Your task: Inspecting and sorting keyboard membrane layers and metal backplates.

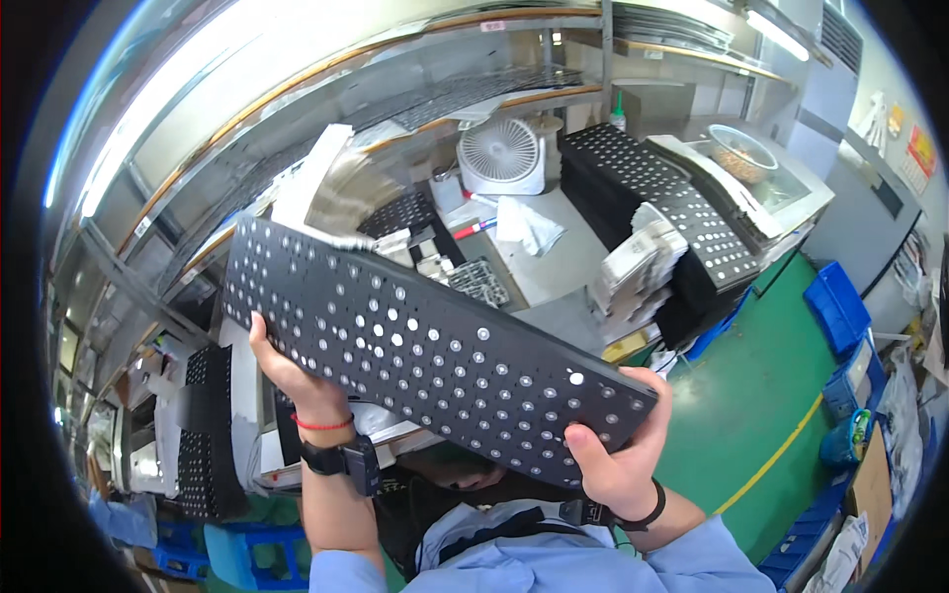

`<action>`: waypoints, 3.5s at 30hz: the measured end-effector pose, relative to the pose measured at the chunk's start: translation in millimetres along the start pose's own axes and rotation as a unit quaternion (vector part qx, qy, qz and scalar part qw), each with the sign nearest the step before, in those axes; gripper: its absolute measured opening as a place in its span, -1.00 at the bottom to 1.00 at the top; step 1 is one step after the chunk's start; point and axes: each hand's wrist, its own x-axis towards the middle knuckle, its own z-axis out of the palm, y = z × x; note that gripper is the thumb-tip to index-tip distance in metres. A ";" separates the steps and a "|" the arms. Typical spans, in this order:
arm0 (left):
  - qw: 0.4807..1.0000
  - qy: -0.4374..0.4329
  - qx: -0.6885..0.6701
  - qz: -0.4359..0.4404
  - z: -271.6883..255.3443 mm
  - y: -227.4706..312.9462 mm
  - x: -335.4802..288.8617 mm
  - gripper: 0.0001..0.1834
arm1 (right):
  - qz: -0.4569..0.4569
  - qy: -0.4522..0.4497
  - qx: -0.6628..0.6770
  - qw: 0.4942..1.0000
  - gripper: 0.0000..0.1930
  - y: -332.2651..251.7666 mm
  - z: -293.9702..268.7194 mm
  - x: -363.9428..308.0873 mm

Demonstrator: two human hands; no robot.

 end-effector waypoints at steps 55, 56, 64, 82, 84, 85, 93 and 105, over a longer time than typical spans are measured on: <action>0.967 -0.177 0.125 -0.134 228.2 -458.4 251.9 -0.22 | -0.060 0.349 -0.051 0.934 -0.37 58.1 -170.7 187.0; 0.966 -0.175 0.130 -0.139 226.2 -461.8 256.1 -0.21 | -0.071 0.353 -0.045 0.932 -0.41 61.0 -169.3 188.5; 0.958 -0.189 0.180 -0.116 217.7 -461.2 260.2 -0.16 | -0.028 0.319 -0.065 0.945 -0.45 57.6 -166.9 183.0; 0.866 -0.333 0.184 -0.325 120.3 -97.7 132.9 -0.31 | -0.337 0.180 -0.218 0.898 -0.28 77.1 -77.0 73.3; 0.864 -0.327 0.263 -0.278 79.7 -50.2 117.5 -0.35 | -0.259 -0.064 -0.120 0.956 -0.10 87.8 -45.6 56.5; 0.872 -0.307 0.279 -0.259 49.5 -25.7 112.6 -0.41 | -0.206 -0.174 -0.193 0.943 -0.03 83.8 -25.8 61.1; 0.576 -0.207 0.785 -0.090 -159.1 82.4 48.1 -0.02 | -0.028 -0.506 -0.390 0.769 0.21 154.1 68.5 144.6; 0.651 0.047 0.721 -0.231 -265.0 82.9 112.2 -0.15 | 0.237 -0.282 -0.275 0.888 -0.14 219.2 80.3 148.9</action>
